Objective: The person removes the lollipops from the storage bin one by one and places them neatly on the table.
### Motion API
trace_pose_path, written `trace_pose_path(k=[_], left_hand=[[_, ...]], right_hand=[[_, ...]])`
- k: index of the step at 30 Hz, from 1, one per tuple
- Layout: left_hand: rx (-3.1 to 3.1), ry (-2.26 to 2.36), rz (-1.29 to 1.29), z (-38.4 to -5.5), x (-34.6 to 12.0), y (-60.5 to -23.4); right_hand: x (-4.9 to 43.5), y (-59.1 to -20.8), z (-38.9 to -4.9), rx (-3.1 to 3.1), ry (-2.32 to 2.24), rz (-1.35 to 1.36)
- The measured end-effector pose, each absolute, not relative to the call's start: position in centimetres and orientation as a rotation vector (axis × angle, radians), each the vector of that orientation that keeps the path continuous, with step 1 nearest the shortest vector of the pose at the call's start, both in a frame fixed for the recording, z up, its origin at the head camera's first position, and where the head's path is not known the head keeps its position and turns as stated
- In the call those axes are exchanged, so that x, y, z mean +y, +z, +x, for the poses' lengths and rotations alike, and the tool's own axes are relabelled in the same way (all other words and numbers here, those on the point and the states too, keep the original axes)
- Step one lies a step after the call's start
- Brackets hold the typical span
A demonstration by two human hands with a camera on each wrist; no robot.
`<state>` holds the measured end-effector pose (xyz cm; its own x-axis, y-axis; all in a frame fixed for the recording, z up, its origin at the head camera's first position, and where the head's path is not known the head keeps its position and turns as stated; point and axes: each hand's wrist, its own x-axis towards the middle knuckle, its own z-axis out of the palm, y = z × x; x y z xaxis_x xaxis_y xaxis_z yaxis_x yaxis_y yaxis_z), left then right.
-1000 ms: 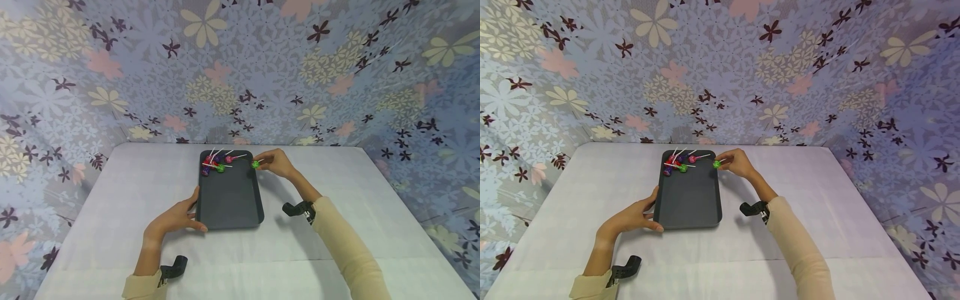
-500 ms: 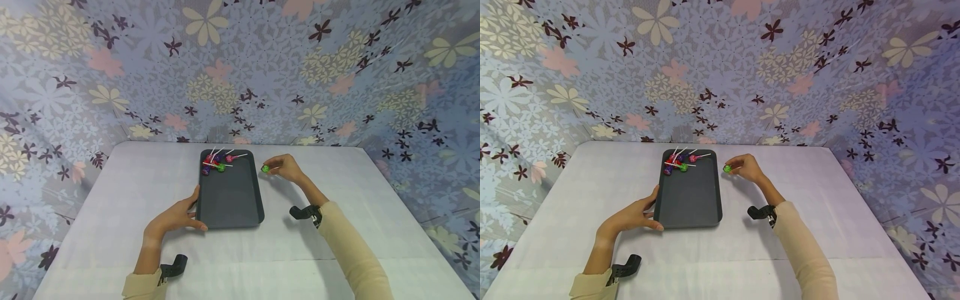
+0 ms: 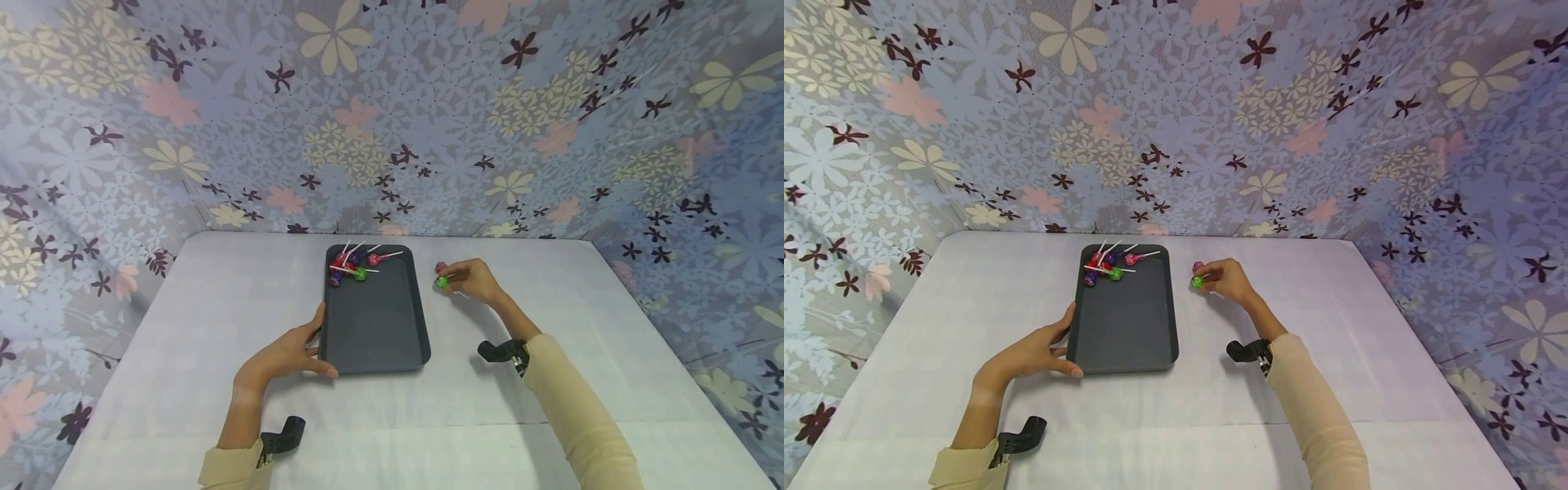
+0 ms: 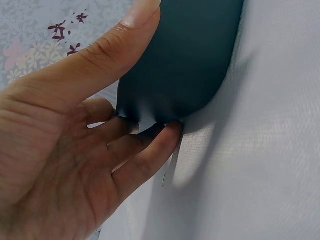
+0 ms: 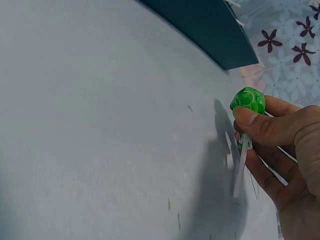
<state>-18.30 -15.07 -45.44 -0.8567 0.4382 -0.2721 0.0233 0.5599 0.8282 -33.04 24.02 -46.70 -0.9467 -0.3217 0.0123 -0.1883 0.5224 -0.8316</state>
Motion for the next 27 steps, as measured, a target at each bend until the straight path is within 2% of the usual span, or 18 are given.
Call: trace_pose_path(k=[27], left_hand=[[2.334, 1.251, 0.378, -18.3, -15.09, -45.43]], right_hand=[[24.7, -47.47, -33.35, 2.681, -1.302, -0.479]])
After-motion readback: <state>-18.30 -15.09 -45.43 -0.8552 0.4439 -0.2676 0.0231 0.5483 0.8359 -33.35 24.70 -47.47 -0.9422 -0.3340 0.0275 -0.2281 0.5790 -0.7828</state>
